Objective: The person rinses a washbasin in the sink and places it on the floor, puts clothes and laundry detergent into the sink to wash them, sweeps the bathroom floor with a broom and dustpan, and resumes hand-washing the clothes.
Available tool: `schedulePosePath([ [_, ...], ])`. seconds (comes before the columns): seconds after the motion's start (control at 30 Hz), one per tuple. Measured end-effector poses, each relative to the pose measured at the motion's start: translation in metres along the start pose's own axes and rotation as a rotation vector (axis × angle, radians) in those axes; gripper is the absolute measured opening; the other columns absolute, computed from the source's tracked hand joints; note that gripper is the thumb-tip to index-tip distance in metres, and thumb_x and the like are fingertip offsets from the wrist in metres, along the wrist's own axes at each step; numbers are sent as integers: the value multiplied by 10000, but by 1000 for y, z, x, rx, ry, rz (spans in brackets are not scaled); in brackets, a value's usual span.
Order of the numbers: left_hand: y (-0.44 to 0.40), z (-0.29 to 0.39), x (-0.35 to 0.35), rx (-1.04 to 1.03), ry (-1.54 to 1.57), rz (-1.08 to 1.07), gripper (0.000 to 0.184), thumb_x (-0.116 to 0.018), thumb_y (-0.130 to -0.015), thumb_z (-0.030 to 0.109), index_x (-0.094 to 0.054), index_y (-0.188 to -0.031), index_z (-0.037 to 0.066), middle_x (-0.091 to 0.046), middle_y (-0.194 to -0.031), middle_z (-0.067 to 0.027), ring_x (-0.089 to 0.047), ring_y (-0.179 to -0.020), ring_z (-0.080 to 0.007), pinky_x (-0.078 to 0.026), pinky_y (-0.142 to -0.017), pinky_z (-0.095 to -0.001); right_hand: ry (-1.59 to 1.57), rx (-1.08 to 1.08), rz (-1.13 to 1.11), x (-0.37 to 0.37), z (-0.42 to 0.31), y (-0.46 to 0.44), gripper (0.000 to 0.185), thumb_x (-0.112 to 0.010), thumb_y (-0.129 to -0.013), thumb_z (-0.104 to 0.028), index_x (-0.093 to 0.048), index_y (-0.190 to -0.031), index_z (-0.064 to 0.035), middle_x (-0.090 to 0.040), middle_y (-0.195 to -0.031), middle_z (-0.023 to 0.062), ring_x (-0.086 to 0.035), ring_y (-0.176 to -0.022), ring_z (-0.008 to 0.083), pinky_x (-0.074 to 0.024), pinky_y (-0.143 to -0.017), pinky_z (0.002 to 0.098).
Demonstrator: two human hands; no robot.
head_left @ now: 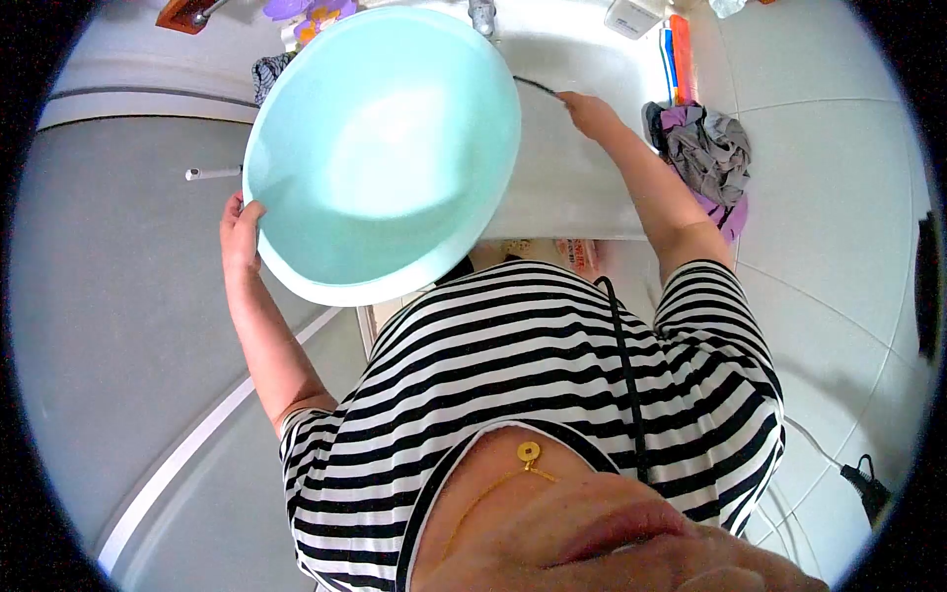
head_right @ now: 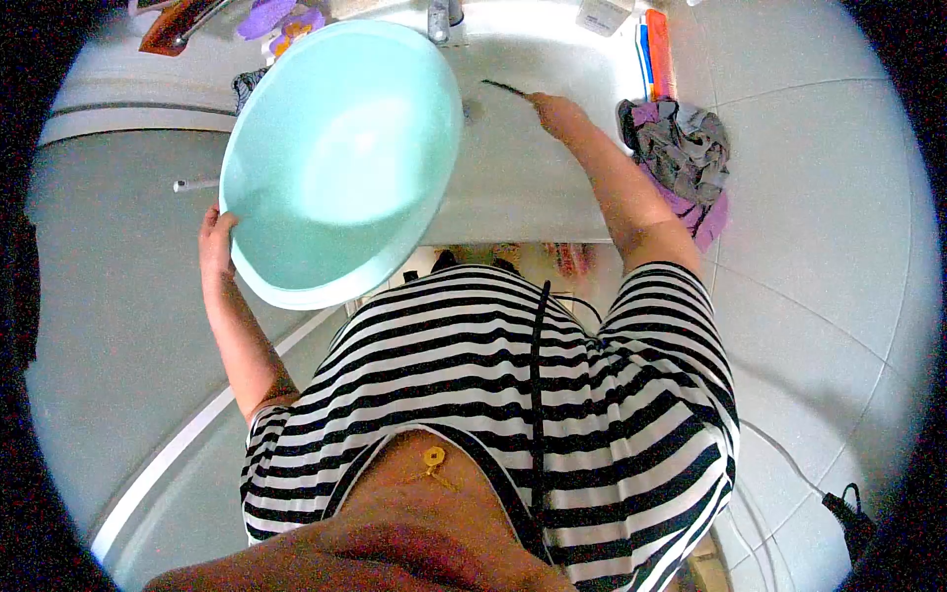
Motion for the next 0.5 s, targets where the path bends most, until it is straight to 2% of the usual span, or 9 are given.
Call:
schedulePosePath([
  [0.07,2,-2,4,15,28,-9,356,-539,-700,102,-523,-1035,-19,-558,-865,-99,-527,-745,-177,-436,-685,-307,27,-328,-37,-15,37,11,368,-431,-885,-91,-521,-1229,-183,-623,-1007,169,-587,-950,334,-466,-808,430],
  [0.1,1,-2,5,7,32,-16,353,-535,-707,98,-522,-1039,-20,-559,-866,-97,-528,-748,-176,-437,-688,-304,23,-325,-34,-49,49,3,368,-431,-885,-91,-521,-1229,-183,-623,-1007,169,-587,-950,334,-466,-808,430],
  [0.17,4,-1,3,5,35,-25,349,-530,-713,94,-520,-1042,-21,-560,-868,-96,-529,-751,-176,-437,-691,-302,-78,12,-10,-136,48,-17,379,-435,-877,-93,-515,-1237,-180,-625,-999,174,-598,-915,325,-468,-782,438],
  [0.2,7,4,1,-8,24,-18,347,-531,-717,89,-519,-1046,-21,-561,-873,-96,-528,-751,-174,-435,-690,-295,-81,12,-9,-132,37,-14,379,-435,-877,-93,-515,-1237,-180,-625,-999,174,-598,-915,325,-468,-782,438],
  [0.27,11,6,1,-18,14,-8,345,-532,-721,85,-519,-1049,-21,-562,-877,-95,-528,-752,-172,-433,-689,-289,18,-7,-153,-105,-3,6,330,-477,-876,-168,-537,-1199,-193,-632,-1021,141,-605,-936,326,-480,-803,436],
  [0.33,8,6,-2,-47,-38,-25,285,-526,-743,103,-546,-1015,20,-575,-844,-57,-531,-735,-151,-429,-662,-282,31,59,-183,-60,-14,18,309,-475,-889,-214,-542,-1189,-197,-629,-1037,125,-596,-946,338,-470,-820,436],
  [0.4,5,0,-2,-64,-29,-28,283,-536,-742,108,-547,-1012,24,-578,-830,-58,-531,-714,-149,-427,-652,-280,-194,-75,-58,-15,3,26,308,-478,-891,-249,-542,-1179,-158,-617,-1041,164,-590,-946,353,-469,-821,441],
  [0.47,7,3,-5,-71,-94,-28,280,-542,-743,116,-547,-1009,27,-578,-834,-63,-525,-707,-145,-424,-648,-277,-16,-96,200,27,21,22,301,-486,-883,-244,-548,-1143,-105,-616,-983,214,-590,-933,360,-474,-801,445],
  [0.5,15,10,-9,-59,-90,-23,271,-544,-746,114,-549,-1004,30,-578,-832,-60,-518,-703,-139,-420,-650,-269,-14,-90,206,42,18,14,301,-486,-883,-244,-548,-1143,-105,-616,-983,214,-590,-933,360,-474,-801,445],
])
Point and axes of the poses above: each hand's wrist, its own y-axis away from the middle knuckle, its own x-axis out of the back of the hand, z = x × y, the point moved 9 cm from there along -y, towards the middle knuckle
